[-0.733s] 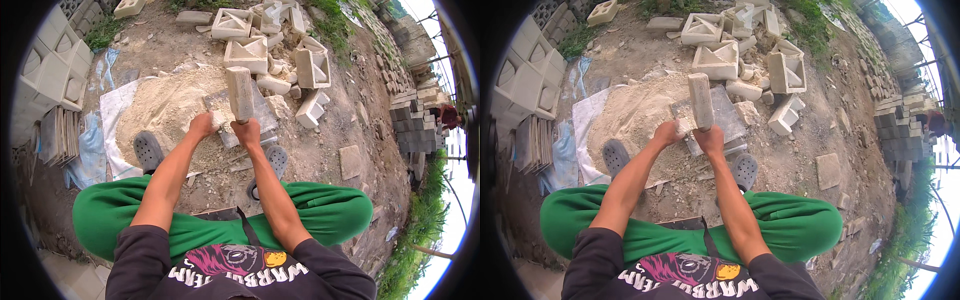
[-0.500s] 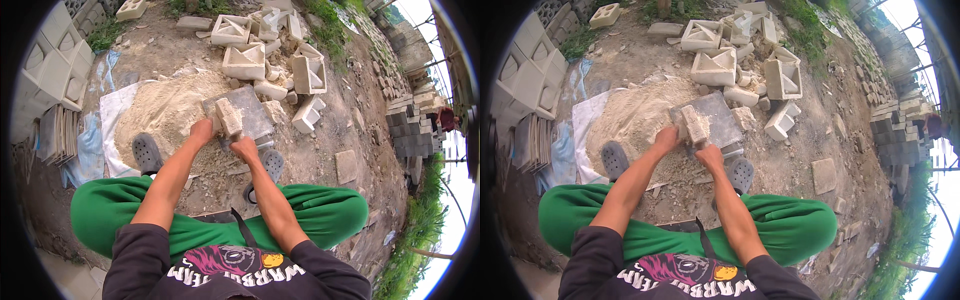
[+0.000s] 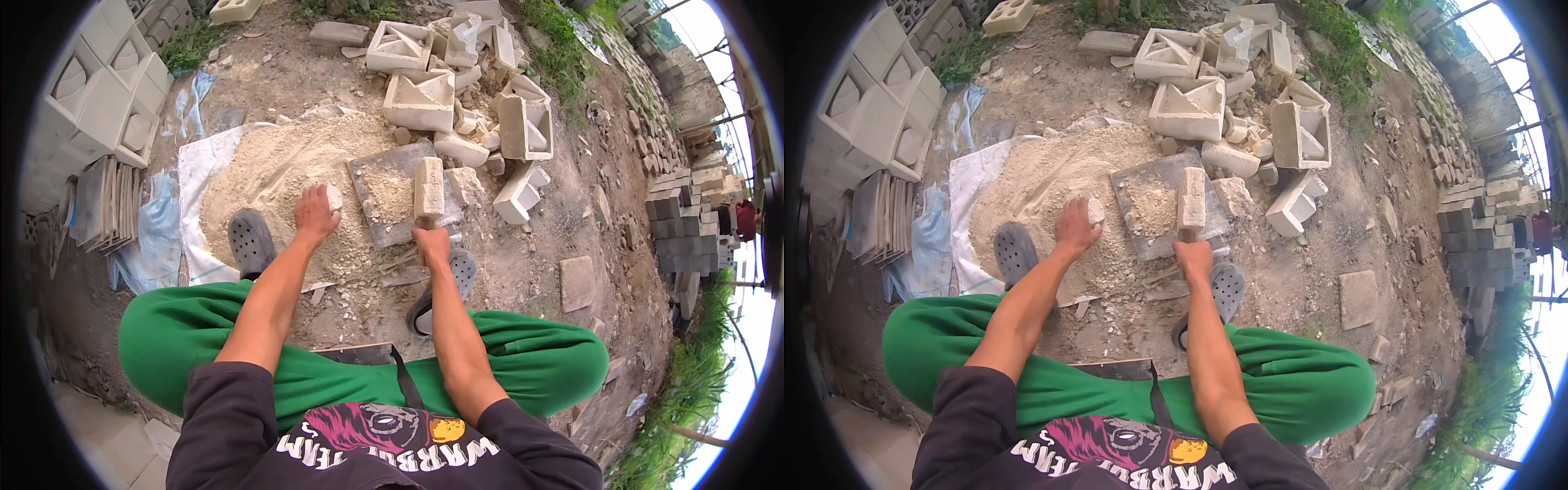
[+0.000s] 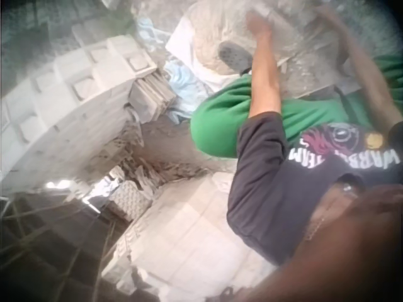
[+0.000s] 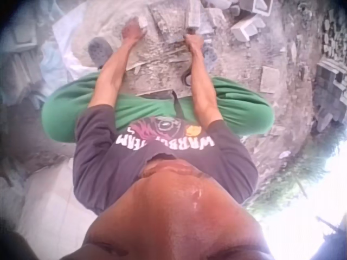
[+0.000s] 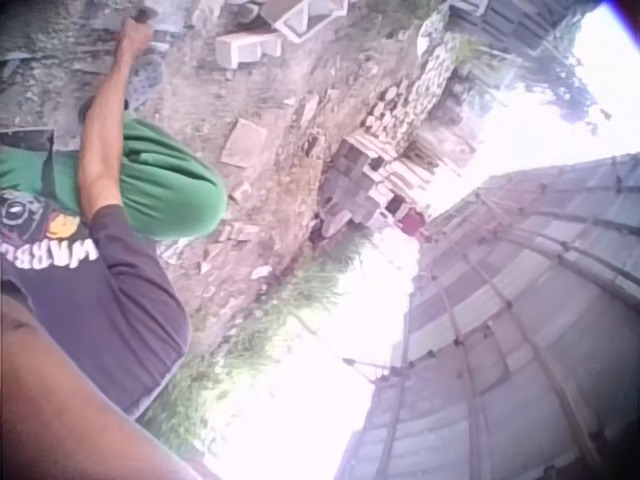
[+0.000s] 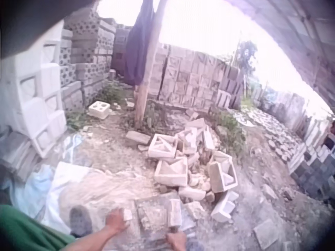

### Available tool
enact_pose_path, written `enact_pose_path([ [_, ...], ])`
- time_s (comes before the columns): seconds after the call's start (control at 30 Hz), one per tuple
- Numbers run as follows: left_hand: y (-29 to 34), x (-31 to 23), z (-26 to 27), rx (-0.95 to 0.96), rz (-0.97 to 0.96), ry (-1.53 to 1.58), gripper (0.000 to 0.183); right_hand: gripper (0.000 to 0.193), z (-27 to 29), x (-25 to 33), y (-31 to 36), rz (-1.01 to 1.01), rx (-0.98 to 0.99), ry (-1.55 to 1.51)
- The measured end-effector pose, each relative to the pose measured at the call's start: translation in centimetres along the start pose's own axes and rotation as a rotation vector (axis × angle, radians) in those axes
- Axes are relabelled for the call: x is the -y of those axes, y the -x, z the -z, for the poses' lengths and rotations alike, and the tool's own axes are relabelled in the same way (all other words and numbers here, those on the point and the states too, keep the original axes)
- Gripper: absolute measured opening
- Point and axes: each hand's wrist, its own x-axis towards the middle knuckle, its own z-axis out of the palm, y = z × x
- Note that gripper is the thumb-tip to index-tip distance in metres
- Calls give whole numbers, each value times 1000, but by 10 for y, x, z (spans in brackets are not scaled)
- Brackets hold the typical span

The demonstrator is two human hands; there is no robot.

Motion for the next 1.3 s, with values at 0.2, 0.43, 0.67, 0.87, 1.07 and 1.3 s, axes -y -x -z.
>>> enact_pose_path([
  [0.2,-23,-16,-26,-173,-130,-53,77,55,-12,-13,-19,-76,14,16],
  [0.43,-60,-69,-43,75,-167,-81,78,36,-30,-44,-44,37,-86,-85],
  [0.67,-44,-88,-58,123,-336,-65,72,46,-28,-45,-46,3,-37,-90],
  [0.87,-36,-61,-57,32,-433,-76,74,53,-23,-26,-31,-39,62,-167],
  [1.07,-35,-25,-22,-8,-205,-180,78,43,-7,26,-1,121,53,-104],
  [1.3,-18,-1,-25,-69,-319,-193,78,28,-39,26,1,408,-1,1],
])
